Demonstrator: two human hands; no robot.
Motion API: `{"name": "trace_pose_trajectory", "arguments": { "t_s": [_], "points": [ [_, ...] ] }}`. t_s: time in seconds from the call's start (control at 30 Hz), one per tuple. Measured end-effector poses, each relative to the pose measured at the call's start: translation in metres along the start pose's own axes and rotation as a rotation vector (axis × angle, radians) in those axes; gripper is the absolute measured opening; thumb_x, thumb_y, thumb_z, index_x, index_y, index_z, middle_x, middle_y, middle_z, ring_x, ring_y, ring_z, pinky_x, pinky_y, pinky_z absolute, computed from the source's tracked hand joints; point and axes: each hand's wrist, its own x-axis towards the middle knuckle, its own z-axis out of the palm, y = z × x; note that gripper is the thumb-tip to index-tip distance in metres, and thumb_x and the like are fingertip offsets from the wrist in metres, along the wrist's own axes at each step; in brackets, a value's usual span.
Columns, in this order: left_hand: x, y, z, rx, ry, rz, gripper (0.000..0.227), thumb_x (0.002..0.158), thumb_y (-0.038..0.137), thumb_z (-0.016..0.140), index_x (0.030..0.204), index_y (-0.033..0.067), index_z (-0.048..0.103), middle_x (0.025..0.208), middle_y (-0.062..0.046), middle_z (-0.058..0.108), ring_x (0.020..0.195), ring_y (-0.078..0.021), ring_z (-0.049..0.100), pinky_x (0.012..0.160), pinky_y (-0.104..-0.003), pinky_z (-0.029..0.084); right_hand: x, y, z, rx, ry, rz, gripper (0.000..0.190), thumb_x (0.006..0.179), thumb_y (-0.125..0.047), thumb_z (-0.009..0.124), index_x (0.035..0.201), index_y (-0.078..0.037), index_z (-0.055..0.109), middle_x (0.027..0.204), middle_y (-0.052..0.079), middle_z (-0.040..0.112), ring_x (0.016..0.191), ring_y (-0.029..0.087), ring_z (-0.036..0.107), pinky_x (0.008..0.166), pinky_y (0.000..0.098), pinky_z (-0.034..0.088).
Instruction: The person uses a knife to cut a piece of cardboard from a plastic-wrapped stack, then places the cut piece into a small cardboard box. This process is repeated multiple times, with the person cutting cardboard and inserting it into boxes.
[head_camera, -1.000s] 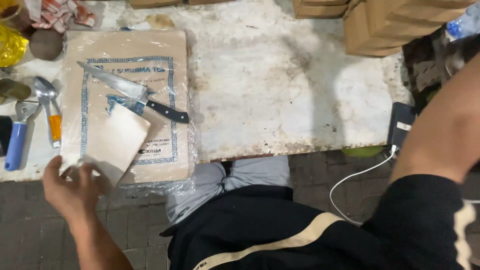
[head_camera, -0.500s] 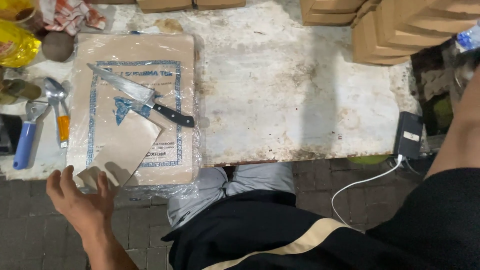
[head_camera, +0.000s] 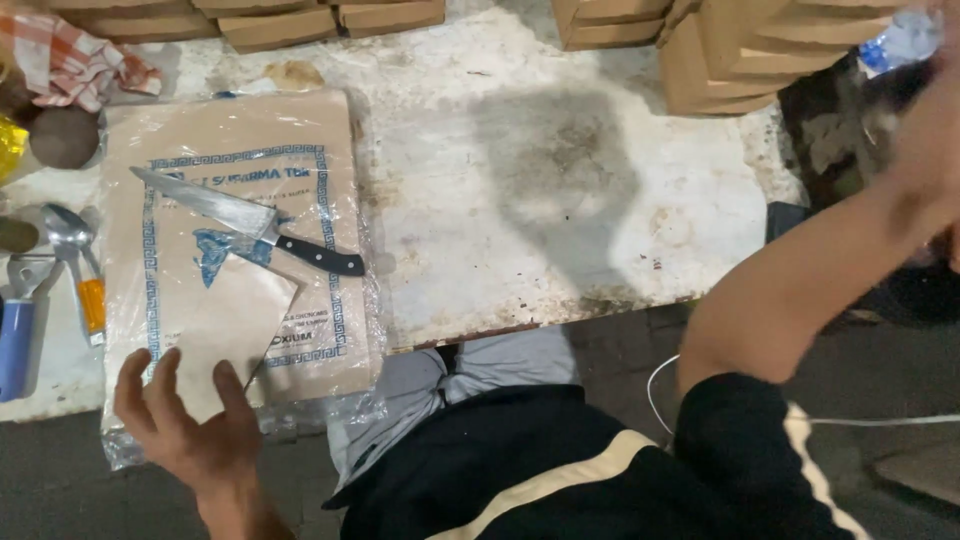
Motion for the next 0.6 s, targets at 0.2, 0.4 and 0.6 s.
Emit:
{"name": "trace_pose_trajectory", "arguments": {
  "t_s": [0.2,0.4,0.6],
  "points": [
    [0.033,0.063,0.047,-0.305,-0.189,0.304,0.038,0.095,0.013,0.069,0.125,-0.0035,0.051,0.135,-0.026,0.042,0.129,-0.0427,0.045,0.112,-0.059,0.044,-0.134,-0.163,0.007,0.368,-0.327,0.125,0.079,0.078,-0.050,0.077,0.138,-0.015,0.039,0.144,0.011,0.025,0.140,0.029,0.032,0.111,0.0516,0.050],
    [0.033,0.122,0.097,-0.409,-0.380,0.488,0.062,0.080,0.032,0.079,0.131,0.0016,0.058,0.134,-0.027,0.050,0.133,-0.0481,0.044,0.108,-0.058,0.040,-0.243,-0.199,0.004,0.218,-0.677,0.218,0.097,0.054,-0.051,0.094,0.131,-0.011,0.050,0.137,0.020,0.031,0.133,0.055,0.026,0.104,0.0633,0.031],
    [0.026,0.131,0.118,-0.323,-0.718,0.540,0.088,0.073,0.049,0.079,0.145,0.0098,0.046,0.145,-0.024,0.042,0.140,-0.0498,0.029,0.110,-0.067,0.027,-0.246,-0.206,-0.023,0.367,-1.026,0.259,0.092,0.072,-0.035,0.084,0.146,-0.011,0.035,0.152,0.025,0.016,0.140,0.058,0.013,0.105,0.0697,0.030]
  ]
}}
